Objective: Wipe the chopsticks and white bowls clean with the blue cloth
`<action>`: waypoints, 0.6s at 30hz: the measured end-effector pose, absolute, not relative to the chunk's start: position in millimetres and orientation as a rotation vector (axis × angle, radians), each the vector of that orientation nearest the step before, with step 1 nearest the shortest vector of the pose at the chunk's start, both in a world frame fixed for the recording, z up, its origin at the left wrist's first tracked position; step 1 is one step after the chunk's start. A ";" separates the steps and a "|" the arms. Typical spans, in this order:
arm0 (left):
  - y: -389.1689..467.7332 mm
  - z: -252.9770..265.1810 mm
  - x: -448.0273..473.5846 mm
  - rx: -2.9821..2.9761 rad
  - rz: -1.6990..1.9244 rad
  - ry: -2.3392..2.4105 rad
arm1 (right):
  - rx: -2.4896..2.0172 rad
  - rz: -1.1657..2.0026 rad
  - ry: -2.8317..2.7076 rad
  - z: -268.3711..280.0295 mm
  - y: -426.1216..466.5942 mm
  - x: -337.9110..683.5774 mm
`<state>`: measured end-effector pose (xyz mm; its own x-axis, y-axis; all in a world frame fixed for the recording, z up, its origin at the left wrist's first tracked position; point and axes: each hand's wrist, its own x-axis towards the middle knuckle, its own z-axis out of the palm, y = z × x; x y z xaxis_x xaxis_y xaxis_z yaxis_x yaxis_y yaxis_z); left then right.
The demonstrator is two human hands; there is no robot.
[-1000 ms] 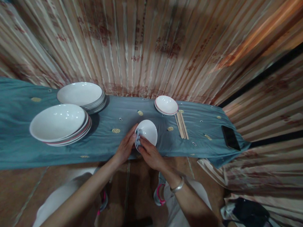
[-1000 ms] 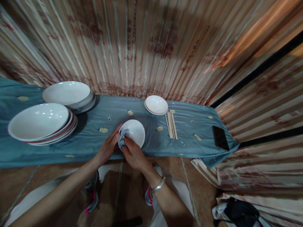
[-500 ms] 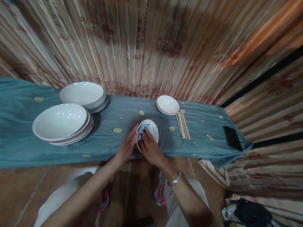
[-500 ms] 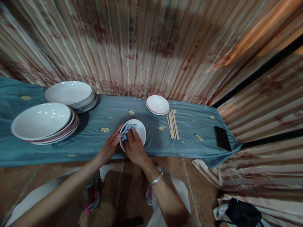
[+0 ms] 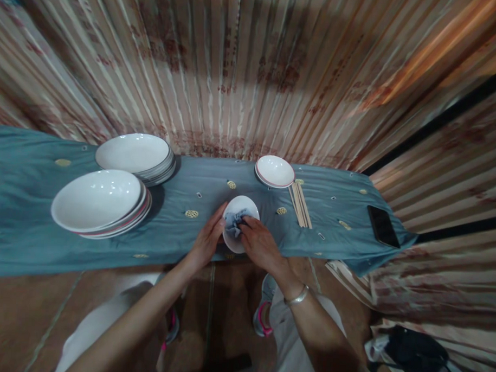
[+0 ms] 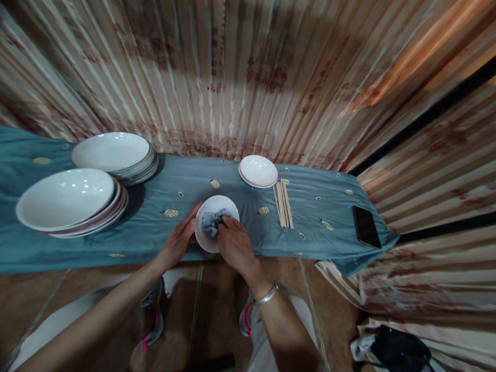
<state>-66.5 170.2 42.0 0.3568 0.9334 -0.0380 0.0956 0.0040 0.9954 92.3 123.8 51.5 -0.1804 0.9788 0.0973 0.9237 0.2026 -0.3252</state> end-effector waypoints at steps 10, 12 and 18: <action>172.3 35.2 -67.9 1.365 0.909 0.958 | -1.529 0.805 -2.163 55.5 120.3 113.4; 172.7 36.3 -67.8 1.361 0.907 0.961 | -1.430 0.957 -2.085 56.0 120.8 115.5; 172.5 41.2 -67.3 1.413 0.894 0.990 | -1.285 1.212 -1.780 53.5 119.7 107.5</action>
<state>-67.3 172.5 41.2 0.3570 0.9339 -0.0181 0.0771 -0.0102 0.9970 107.5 119.7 53.5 -0.3314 0.9431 -0.0265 0.3703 0.1041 -0.9230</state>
